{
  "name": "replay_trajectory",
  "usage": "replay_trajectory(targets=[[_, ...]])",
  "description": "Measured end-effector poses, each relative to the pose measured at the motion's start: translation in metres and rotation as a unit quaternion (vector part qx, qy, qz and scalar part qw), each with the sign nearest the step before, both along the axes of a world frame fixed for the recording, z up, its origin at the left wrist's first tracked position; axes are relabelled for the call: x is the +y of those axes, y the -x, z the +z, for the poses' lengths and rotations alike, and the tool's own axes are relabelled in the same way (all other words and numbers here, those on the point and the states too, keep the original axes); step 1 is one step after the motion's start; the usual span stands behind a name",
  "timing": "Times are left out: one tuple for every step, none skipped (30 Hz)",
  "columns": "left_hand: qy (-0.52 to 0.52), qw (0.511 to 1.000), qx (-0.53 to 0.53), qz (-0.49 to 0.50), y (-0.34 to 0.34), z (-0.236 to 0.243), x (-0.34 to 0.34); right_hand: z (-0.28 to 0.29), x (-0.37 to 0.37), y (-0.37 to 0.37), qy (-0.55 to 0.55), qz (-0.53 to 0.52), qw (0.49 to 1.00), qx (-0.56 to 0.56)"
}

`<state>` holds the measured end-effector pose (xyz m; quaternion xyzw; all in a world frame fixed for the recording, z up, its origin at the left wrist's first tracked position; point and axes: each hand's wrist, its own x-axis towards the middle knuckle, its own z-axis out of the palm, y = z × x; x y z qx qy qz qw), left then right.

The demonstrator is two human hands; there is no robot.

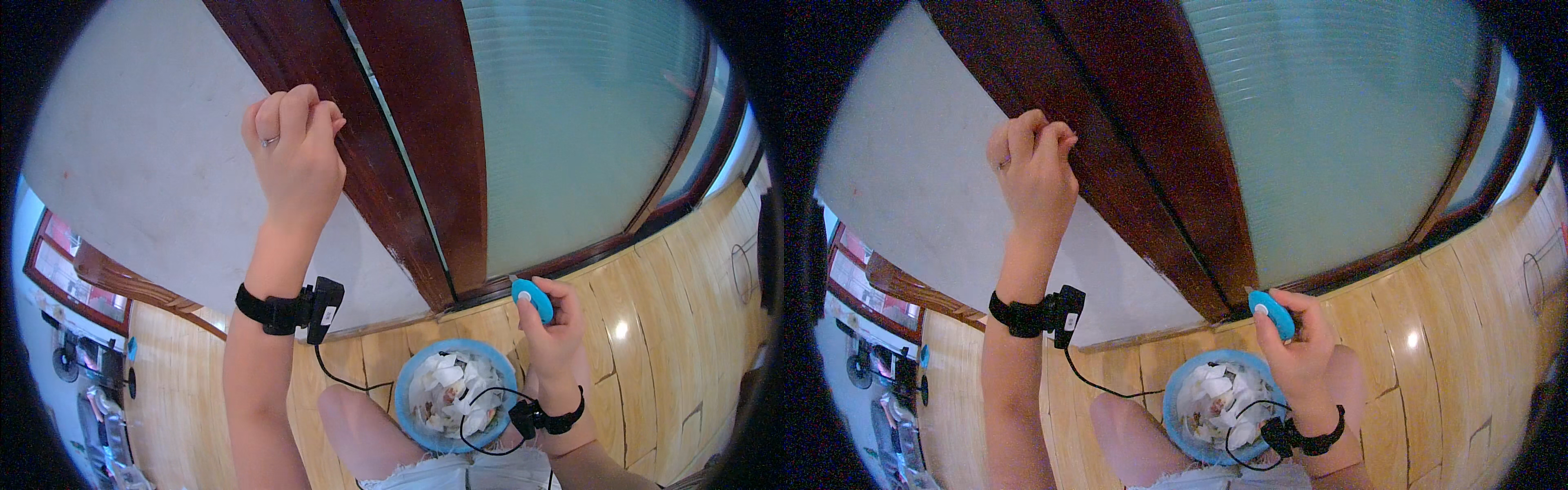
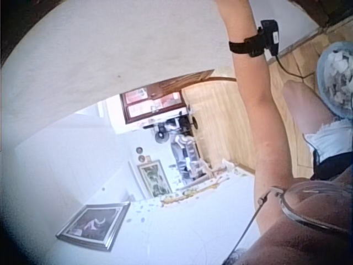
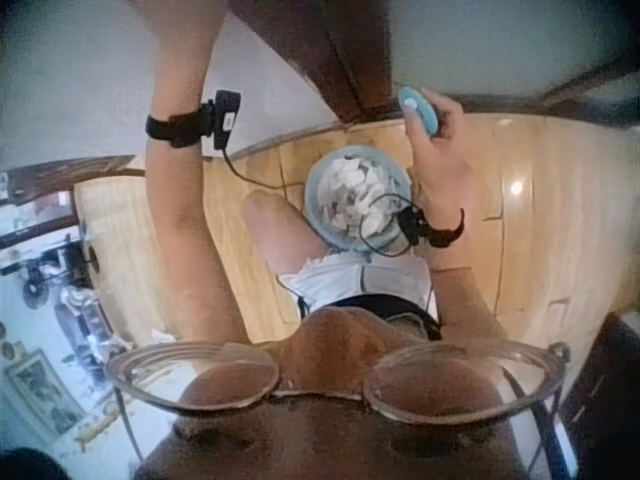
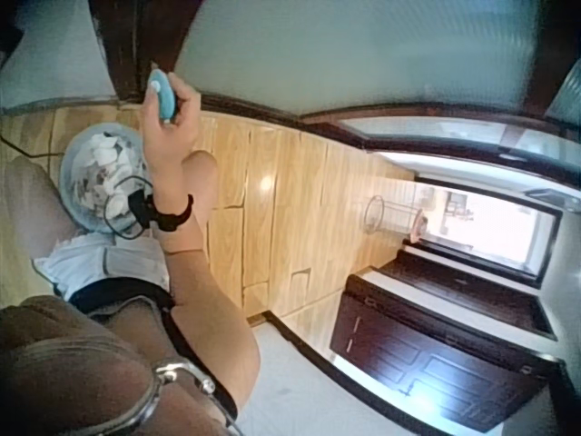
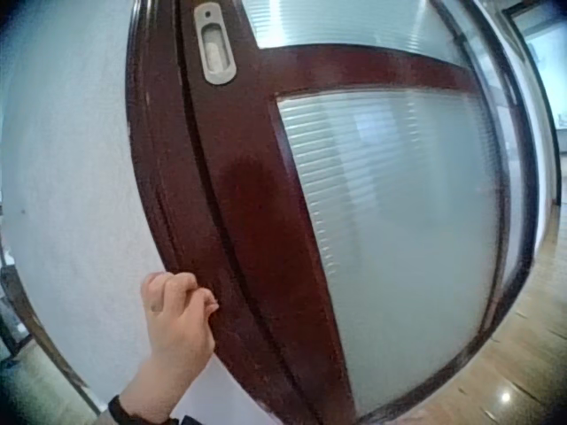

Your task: Removing debris or tape from a sliding door frame using a blue scraper tool.

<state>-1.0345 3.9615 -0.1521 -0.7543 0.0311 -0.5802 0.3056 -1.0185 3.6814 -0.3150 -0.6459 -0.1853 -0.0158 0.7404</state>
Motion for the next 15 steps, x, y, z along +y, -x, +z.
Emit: replay_trajectory(targets=[[0.016, 1.000, 0.008, 0.000, 0.002, -0.002, -0.001, 0.000, -0.001, 0.000, 0.002, -0.001, 1.000, -0.001], [0.015, 1.000, 0.008, 0.000, 0.004, -0.004, -0.002, 0.000, -0.001, 0.001, 0.001, -0.001, 1.000, -0.001], [0.020, 1.000, 0.009, -0.007, 0.004, -0.006, -0.002, -0.001, -0.002, 0.000, -0.008, 0.000, 1.000, -0.004], [0.026, 0.999, 0.011, -0.014, 0.004, -0.008, -0.003, -0.001, -0.002, 0.000, -0.017, 0.001, 1.000, -0.007], [0.027, 0.999, 0.012, -0.014, 0.004, -0.011, -0.004, -0.002, -0.002, 0.000, -0.017, 0.001, 1.000, -0.006], [0.029, 0.999, 0.009, -0.015, 0.005, -0.011, -0.005, -0.001, -0.003, 0.001, -0.011, 0.001, 1.000, -0.010], [0.032, 0.999, 0.007, -0.016, 0.007, -0.012, -0.006, 0.000, -0.003, 0.002, -0.006, 0.001, 1.000, -0.014], [0.032, 0.999, 0.006, -0.016, 0.009, -0.012, -0.008, 0.001, -0.004, 0.003, -0.006, 0.001, 1.000, -0.015], [0.043, 0.999, 0.014, -0.015, 0.009, -0.015, -0.009, 0.000, -0.004, 0.002, -0.006, 0.005, 1.000, -0.009], [0.054, 0.998, 0.021, -0.014, 0.010, -0.017, -0.010, -0.001, -0.003, 0.002, -0.006, 0.008, 1.000, -0.003], [0.054, 0.998, 0.022, -0.014, 0.011, -0.020, -0.010, -0.002, -0.003, 0.002, -0.005, 0.009, 1.000, -0.003], [0.056, 0.998, 0.026, -0.016, 0.012, -0.022, -0.011, -0.003, -0.003, 0.003, -0.006, 0.009, 1.000, 0.000], [0.058, 0.998, 0.029, -0.018, 0.014, -0.025, -0.011, -0.003, -0.003, 0.004, -0.006, 0.010, 1.000, 0.003], [0.058, 0.998, 0.030, -0.018, 0.017, -0.029, -0.012, -0.003, -0.003, 0.005, -0.006, 0.010, 1.000, 0.004], [0.073, 0.996, 0.040, -0.017, 0.021, -0.032, -0.013, -0.003, -0.003, 0.006, -0.013, 0.014, 1.000, 0.009]])
